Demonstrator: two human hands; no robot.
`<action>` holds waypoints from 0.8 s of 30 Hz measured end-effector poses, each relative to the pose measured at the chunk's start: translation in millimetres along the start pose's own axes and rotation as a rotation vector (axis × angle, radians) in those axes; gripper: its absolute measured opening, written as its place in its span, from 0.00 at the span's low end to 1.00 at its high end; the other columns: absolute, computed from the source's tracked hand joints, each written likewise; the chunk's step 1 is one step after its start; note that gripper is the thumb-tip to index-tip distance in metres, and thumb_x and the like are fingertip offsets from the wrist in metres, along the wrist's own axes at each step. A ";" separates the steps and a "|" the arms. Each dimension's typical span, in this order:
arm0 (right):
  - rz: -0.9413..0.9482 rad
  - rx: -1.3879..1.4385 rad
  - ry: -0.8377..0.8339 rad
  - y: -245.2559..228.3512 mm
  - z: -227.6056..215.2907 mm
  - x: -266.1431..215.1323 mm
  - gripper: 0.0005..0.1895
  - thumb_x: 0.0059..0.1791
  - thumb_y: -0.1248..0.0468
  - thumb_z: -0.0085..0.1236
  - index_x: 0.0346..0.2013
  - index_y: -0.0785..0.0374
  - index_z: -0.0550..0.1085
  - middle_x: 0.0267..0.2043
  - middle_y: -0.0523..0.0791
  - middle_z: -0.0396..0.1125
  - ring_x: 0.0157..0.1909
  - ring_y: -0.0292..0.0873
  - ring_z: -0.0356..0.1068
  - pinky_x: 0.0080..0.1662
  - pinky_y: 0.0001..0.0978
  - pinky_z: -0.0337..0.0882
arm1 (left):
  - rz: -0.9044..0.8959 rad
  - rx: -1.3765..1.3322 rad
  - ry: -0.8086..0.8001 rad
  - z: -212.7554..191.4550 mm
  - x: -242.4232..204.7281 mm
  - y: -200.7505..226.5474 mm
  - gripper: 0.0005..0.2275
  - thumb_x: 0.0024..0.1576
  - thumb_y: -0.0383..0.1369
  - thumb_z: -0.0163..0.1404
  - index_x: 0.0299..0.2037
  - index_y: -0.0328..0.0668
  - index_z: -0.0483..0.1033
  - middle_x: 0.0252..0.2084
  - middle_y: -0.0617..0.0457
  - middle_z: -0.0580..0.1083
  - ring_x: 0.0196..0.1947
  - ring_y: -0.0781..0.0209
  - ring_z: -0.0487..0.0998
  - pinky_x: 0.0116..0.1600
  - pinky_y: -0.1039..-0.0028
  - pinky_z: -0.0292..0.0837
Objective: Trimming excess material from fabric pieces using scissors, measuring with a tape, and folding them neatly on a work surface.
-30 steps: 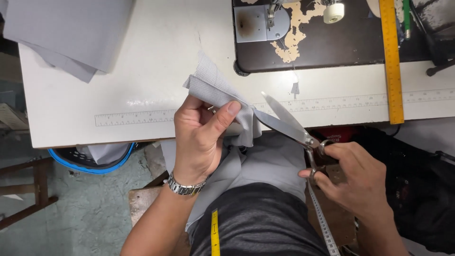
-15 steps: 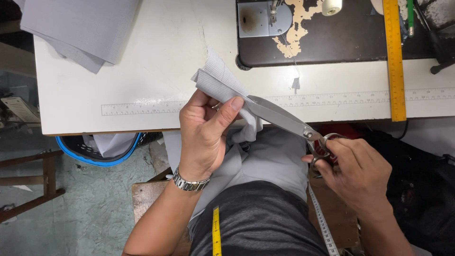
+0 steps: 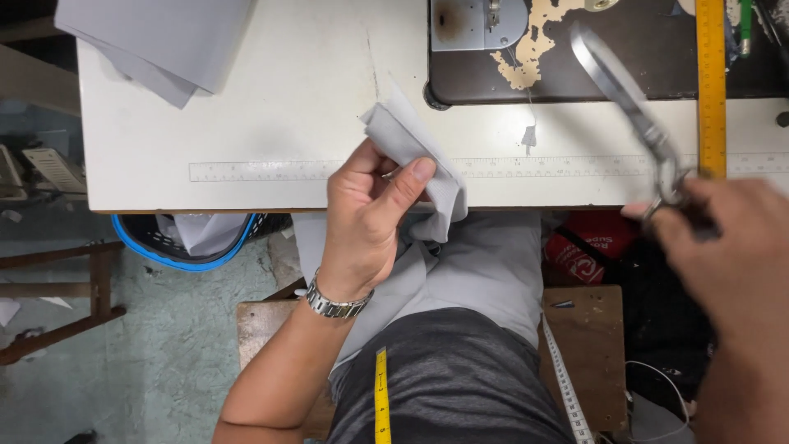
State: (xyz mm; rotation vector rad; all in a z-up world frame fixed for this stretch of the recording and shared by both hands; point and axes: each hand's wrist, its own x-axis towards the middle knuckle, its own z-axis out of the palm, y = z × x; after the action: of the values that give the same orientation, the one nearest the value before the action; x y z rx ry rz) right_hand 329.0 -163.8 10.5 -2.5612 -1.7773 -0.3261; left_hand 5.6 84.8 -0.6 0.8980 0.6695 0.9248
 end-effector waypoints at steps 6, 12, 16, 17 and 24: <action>0.236 0.439 -0.199 14.4 1.6 106.8 0.33 0.68 0.58 0.91 0.66 0.72 0.71 0.43 0.53 0.67 0.36 0.51 0.64 0.38 0.46 0.68 | 0.109 0.506 -0.239 4.2 -17.1 36.6 0.13 0.78 0.47 0.58 0.57 0.48 0.84 0.41 0.63 0.81 0.37 0.69 0.78 0.47 0.74 0.78; -0.167 -0.092 -0.021 10.1 -10.3 110.3 0.26 0.72 0.39 0.76 0.78 0.48 0.94 0.69 0.42 0.89 0.70 0.46 0.88 0.64 0.40 0.85 | 0.195 0.498 -0.373 6.6 -26.6 64.4 0.12 0.74 0.31 0.69 0.65 0.44 0.86 0.43 0.59 0.86 0.39 0.73 0.84 0.45 0.80 0.84; -0.390 1.077 0.128 -79.2 -21.2 71.7 0.66 0.50 0.46 0.80 0.92 0.82 0.61 0.96 0.67 0.59 0.97 0.71 0.63 0.97 0.64 0.64 | 0.315 0.496 -0.638 35.4 -9.3 59.7 0.09 0.79 0.28 0.66 0.66 0.45 0.86 0.54 0.54 0.89 0.45 0.62 0.88 0.53 0.70 0.86; -0.371 1.590 -0.043 -100.4 -3.2 56.0 0.90 0.32 0.41 0.81 0.97 0.76 0.44 1.02 0.60 0.46 1.04 0.62 0.51 1.04 0.56 0.54 | 0.347 0.505 -0.729 43.3 -6.3 56.7 0.10 0.82 0.28 0.64 0.70 0.48 0.86 0.58 0.56 0.89 0.48 0.59 0.88 0.57 0.67 0.86; 0.380 1.856 -0.018 -140.4 41.1 21.3 0.16 0.56 0.64 0.81 0.57 0.64 0.85 0.58 0.47 0.86 0.58 0.41 0.87 0.63 0.38 0.93 | 0.769 1.007 -0.380 36.3 -10.5 29.5 0.20 0.84 0.22 0.72 0.79 0.44 0.77 0.73 0.44 0.78 0.70 0.43 0.93 0.76 0.57 0.96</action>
State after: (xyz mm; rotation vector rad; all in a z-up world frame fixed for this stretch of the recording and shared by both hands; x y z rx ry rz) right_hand 212.7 -88.9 -41.7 -1.2815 -0.6342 0.8966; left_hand 18.8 71.6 43.5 2.2748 0.4259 1.0219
